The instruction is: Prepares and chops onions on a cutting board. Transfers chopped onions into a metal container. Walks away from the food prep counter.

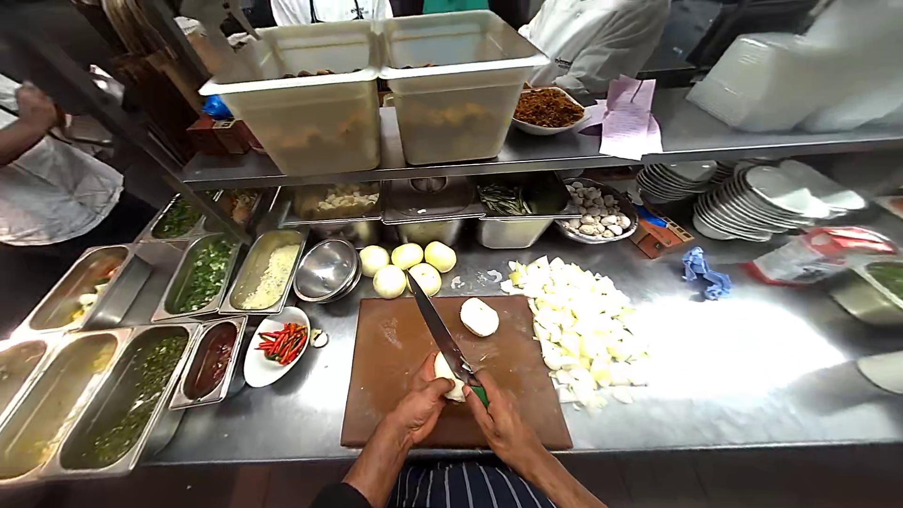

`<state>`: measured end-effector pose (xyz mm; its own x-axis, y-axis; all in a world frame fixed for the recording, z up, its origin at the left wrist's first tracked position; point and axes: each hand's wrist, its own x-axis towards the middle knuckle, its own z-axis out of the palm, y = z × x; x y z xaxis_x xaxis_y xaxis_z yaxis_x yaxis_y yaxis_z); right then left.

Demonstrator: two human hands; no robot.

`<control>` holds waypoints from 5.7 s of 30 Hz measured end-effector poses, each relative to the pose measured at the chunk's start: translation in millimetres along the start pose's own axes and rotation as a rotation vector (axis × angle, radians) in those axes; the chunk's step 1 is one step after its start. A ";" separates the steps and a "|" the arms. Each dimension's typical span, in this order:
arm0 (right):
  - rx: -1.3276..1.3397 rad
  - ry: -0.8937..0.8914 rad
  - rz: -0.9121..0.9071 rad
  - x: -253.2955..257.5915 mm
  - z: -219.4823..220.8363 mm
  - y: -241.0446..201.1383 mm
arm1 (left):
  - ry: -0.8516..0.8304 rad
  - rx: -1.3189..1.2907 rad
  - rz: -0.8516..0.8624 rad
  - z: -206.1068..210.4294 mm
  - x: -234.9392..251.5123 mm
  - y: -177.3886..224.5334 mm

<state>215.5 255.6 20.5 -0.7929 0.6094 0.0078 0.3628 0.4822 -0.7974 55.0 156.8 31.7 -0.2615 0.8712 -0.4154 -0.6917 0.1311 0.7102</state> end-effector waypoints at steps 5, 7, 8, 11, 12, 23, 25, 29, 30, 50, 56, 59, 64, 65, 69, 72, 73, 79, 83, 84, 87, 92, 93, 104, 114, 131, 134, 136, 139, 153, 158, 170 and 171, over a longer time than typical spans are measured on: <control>-0.089 0.013 0.065 25.6 10.9 23.3 | 0.111 -0.063 0.019 -9.1 2.6 -4.3; -0.067 -0.018 0.157 40.1 11.1 41.5 | 0.205 0.019 0.007 -15.3 9.2 -8.9; -0.061 -0.019 0.180 46.5 12.2 49.8 | 0.279 0.157 0.017 -21.5 14.6 -12.1; -0.111 -0.035 0.198 53.2 6.5 56.3 | 0.458 0.827 0.123 -48.2 26.4 -21.6; -0.136 -0.067 0.195 49.7 -0.9 51.9 | 0.468 0.997 0.181 -53.3 25.3 -24.6; -0.419 -0.586 0.164 -11.1 -33.0 16.0 | 0.408 1.433 0.062 -39.4 -7.5 -26.2; -0.448 -0.622 0.168 -7.9 -32.4 5.3 | 0.503 1.367 0.033 -23.3 -0.8 -31.1; -0.509 -0.674 0.256 -4.2 -32.5 -9.3 | 0.648 1.238 0.066 -12.3 8.9 -47.9; -0.526 -0.687 0.280 -3.2 -32.4 -12.7 | 0.653 1.233 0.076 -12.4 9.5 -50.6; -0.525 -0.809 0.314 12.6 -39.3 -48.1 | 0.405 1.360 0.192 -48.0 -14.0 -48.0; -0.414 -0.624 0.181 16.0 12.9 11.2 | 0.468 1.386 0.135 -44.7 -19.9 -54.5; -0.354 -0.594 0.167 11.1 -0.1 9.6 | 0.490 1.392 0.107 -42.8 -27.0 -55.7; -0.459 -0.751 0.231 6.3 -34.4 -43.9 | 0.532 1.329 0.115 -39.9 -21.2 -56.8; -0.483 -0.781 0.250 7.5 -36.3 -49.7 | 0.540 1.319 0.117 -38.9 -18.8 -57.0; -0.446 -0.720 0.245 7.9 6.1 -18.7 | 0.575 1.262 0.136 -38.8 -19.1 -63.7; -0.346 -0.608 0.121 4.8 25.2 11.3 | 0.575 1.213 0.164 -42.7 -25.3 -64.6; -0.293 -0.560 0.102 -1.1 21.7 17.7 | 0.561 1.242 0.222 -47.9 -26.7 -65.0; -0.029 -0.109 0.282 -48.2 -36.4 53.0 | 0.165 1.552 0.451 -58.7 28.0 -53.2; 0.156 0.095 0.506 -85.2 -75.7 85.9 | 0.146 1.584 0.449 -16.5 70.2 -73.6; 0.183 0.142 0.554 -95.9 -83.9 91.5 | 0.167 1.591 0.466 -3.3 78.3 -82.7; 0.204 0.266 0.674 -134.1 -103.4 106.1 | 0.145 1.616 0.571 44.9 98.3 -122.6; 0.264 0.366 0.776 -168.4 -113.3 129.7 | 0.155 1.661 0.648 127.5 166.1 -157.9; 0.270 0.370 0.791 -171.3 -114.2 133.7 | 0.168 1.659 0.668 138.4 179.5 -158.7; 0.288 0.265 0.651 -133.1 -139.2 147.6 | 0.136 1.858 0.231 58.5 155.5 -4.8; 0.253 -0.339 0.540 -54.0 -110.8 115.2 | 0.214 0.495 -0.201 28.6 74.1 -7.5; -0.377 -0.519 0.384 -32.9 -77.3 6.1 | 0.245 1.433 0.393 -32.4 41.7 -41.4; -0.395 -0.555 0.425 -36.1 -78.8 -8.2 | 0.189 1.429 0.431 -36.6 46.8 -41.2; -0.427 -0.572 0.461 -39.6 -80.3 -17.8 | 0.183 1.433 0.456 -39.0 47.9 -42.6; -0.467 -0.591 0.519 -40.9 -81.2 -30.3 | 0.175 1.434 0.502 -41.6 49.2 -44.9; -0.351 -0.473 0.446 19.9 -9.8 28.7 | 0.106 1.507 0.324 -38.3 44.1 -33.5; -0.047 -0.290 0.434 20.6 -28.5 63.2 | 0.095 1.453 0.155 -33.5 28.4 -20.5; 0.342 -0.255 0.398 19.7 19.9 42.5 | 0.112 1.491 0.216 -45.6 19.2 -22.2; 0.339 -0.251 0.389 21.5 20.3 43.1 | 0.109 1.492 0.216 -44.6 19.2 -21.9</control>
<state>204.2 276.6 -25.9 -0.7394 0.5134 -0.4356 0.5069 -0.0014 -0.8620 35.1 149.6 -17.2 -0.3592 0.9064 -0.2223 0.6454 0.4133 0.6423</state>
